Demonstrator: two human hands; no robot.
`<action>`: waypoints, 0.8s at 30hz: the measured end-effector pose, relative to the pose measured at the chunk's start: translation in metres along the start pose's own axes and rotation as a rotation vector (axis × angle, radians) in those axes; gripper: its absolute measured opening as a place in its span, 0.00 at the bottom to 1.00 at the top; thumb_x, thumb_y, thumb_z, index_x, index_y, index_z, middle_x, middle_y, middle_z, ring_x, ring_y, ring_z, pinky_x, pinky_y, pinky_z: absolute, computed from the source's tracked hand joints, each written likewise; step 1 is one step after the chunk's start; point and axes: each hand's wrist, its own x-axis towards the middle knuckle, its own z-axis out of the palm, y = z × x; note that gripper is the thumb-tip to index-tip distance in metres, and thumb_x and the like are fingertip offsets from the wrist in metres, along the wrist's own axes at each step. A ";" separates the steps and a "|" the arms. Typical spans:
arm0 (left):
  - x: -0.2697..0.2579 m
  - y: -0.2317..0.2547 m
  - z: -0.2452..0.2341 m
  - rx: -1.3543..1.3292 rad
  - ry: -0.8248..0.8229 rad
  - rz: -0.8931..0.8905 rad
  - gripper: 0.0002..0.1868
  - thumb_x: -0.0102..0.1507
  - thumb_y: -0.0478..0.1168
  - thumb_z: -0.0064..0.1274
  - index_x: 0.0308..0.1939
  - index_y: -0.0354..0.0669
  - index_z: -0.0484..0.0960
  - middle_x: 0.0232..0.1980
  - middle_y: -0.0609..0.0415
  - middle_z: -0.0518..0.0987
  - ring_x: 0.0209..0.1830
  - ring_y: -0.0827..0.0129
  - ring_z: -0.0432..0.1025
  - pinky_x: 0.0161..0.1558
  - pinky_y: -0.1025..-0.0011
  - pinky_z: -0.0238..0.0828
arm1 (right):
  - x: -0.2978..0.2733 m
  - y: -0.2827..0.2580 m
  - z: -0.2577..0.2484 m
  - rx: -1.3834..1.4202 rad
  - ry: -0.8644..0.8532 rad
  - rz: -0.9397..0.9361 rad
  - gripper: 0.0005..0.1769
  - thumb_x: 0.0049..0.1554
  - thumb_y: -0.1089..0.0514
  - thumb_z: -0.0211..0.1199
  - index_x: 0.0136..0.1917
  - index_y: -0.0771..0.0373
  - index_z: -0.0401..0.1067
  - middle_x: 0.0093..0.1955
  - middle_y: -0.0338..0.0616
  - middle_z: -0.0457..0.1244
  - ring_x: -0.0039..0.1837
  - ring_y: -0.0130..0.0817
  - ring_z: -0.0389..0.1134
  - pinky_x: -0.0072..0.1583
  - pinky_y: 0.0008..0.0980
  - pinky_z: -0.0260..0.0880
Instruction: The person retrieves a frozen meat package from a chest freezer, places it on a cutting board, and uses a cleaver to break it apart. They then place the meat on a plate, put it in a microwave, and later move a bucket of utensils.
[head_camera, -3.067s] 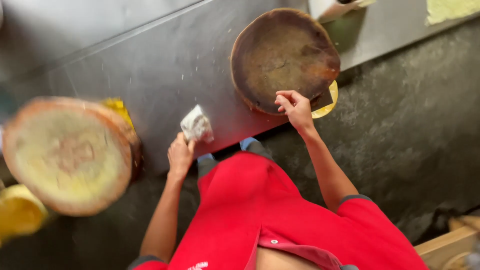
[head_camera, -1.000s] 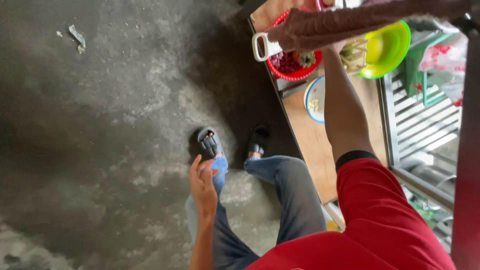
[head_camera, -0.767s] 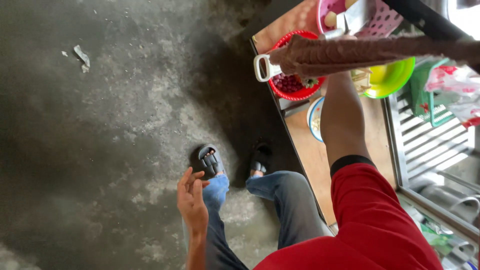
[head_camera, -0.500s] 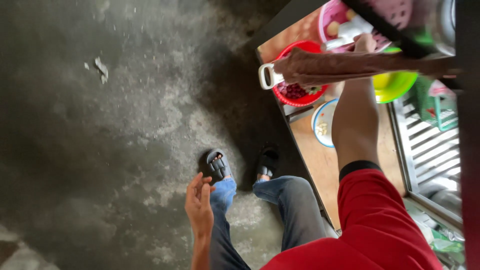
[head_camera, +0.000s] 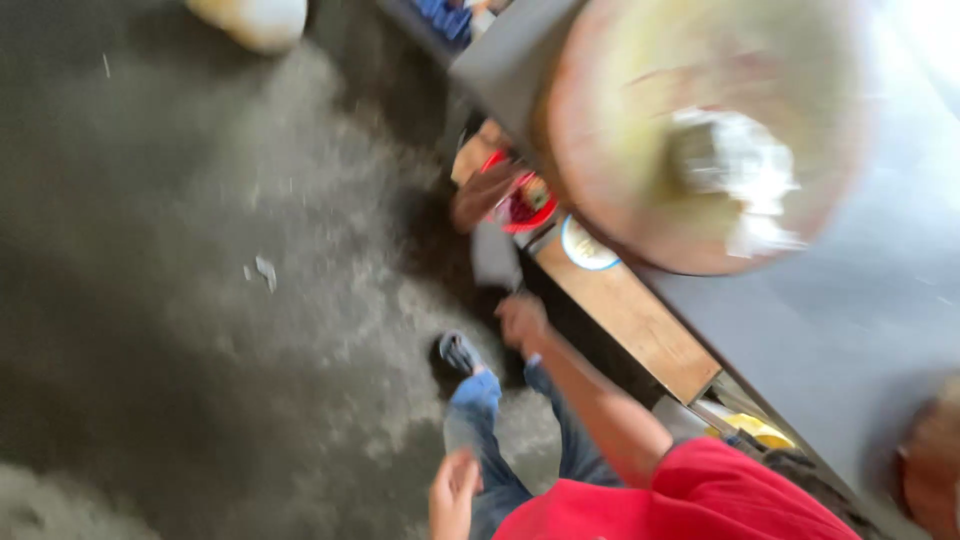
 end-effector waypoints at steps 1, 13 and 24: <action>-0.011 -0.006 -0.008 0.110 -0.002 -0.045 0.19 0.60 0.45 0.59 0.54 0.47 0.86 0.43 0.54 0.90 0.32 0.72 0.83 0.38 0.76 0.79 | -0.033 -0.052 -0.004 0.364 0.003 0.334 0.05 0.50 0.51 0.66 0.36 0.49 0.71 0.28 0.32 0.61 0.31 0.25 0.60 0.36 0.32 0.56; -0.037 0.187 0.058 0.863 -0.316 0.295 0.17 0.60 0.52 0.49 0.46 0.55 0.86 0.39 0.54 0.87 0.37 0.60 0.80 0.46 0.63 0.75 | -0.155 -0.348 -0.239 0.876 -0.170 -0.126 0.14 0.65 0.49 0.59 0.59 0.59 0.68 0.29 0.39 0.60 0.31 0.25 0.60 0.32 0.25 0.59; -0.025 0.424 0.293 1.163 0.105 1.815 0.56 0.42 0.47 0.77 0.73 0.49 0.66 0.52 0.46 0.74 0.45 0.55 0.73 0.47 0.59 0.71 | -0.111 -0.296 -0.441 0.838 0.637 -0.128 0.03 0.56 0.63 0.60 0.43 0.60 0.67 0.27 0.39 0.55 0.27 0.25 0.56 0.29 0.26 0.53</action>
